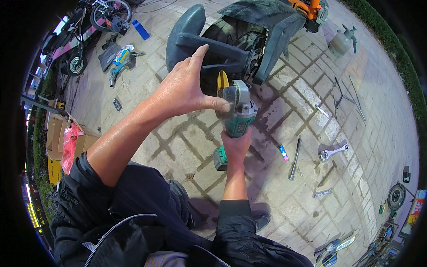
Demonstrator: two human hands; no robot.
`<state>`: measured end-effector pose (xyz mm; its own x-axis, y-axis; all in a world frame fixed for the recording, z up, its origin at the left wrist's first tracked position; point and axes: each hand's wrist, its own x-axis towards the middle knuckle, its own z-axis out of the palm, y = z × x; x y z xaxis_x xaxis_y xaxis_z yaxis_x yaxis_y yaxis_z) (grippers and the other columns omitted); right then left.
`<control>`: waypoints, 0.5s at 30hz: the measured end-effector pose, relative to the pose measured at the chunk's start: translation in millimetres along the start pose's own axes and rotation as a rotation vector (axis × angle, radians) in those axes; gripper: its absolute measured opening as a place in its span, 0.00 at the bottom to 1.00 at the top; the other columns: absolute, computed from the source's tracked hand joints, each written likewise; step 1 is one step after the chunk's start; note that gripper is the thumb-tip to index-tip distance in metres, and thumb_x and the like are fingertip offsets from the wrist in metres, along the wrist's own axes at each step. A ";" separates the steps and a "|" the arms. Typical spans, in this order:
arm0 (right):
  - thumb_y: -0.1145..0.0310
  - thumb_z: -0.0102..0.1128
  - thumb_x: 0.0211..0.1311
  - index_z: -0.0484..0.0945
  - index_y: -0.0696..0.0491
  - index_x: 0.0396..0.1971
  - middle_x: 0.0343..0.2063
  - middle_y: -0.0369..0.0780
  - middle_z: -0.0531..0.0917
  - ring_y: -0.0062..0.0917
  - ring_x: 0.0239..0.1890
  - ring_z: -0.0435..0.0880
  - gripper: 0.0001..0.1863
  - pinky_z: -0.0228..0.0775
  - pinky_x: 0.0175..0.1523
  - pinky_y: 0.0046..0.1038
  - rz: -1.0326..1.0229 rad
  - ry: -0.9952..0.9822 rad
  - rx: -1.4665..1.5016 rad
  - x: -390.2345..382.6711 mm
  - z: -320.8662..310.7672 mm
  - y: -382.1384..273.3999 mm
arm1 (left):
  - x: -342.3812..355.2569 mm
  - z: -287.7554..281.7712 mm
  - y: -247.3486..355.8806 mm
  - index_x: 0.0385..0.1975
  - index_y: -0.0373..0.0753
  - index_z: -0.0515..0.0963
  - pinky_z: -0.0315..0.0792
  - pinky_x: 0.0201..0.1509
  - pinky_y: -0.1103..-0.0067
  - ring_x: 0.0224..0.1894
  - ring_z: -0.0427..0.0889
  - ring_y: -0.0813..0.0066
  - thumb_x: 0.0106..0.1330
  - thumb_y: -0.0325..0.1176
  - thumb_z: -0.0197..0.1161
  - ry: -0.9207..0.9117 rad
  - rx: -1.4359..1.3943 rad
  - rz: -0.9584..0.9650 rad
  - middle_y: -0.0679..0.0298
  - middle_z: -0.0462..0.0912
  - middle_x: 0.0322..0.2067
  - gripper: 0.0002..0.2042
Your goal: The person cleans a small electrical component by hand, holds a power grinder, and aligns a mudguard on a scooter before coiling a cable.
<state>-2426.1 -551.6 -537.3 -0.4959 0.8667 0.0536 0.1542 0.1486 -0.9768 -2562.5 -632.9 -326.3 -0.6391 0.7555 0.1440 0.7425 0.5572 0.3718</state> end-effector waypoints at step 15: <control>0.68 0.73 0.37 0.71 0.58 0.39 0.31 0.49 0.83 0.45 0.35 0.84 0.27 0.74 0.41 0.37 -0.019 0.019 0.002 1.1 1.7 3.0 | 0.7 2.0 0.2 0.68 0.26 0.51 0.67 0.64 0.62 0.58 0.72 0.41 0.33 0.67 0.78 0.013 -0.001 -0.010 0.33 0.72 0.52 0.67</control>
<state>-2427.6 -551.0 -540.5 -0.4821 0.8728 0.0765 0.1428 0.1644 -0.9760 -2562.4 -631.5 -327.9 -0.6489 0.7455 0.1520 0.7359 0.5641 0.3745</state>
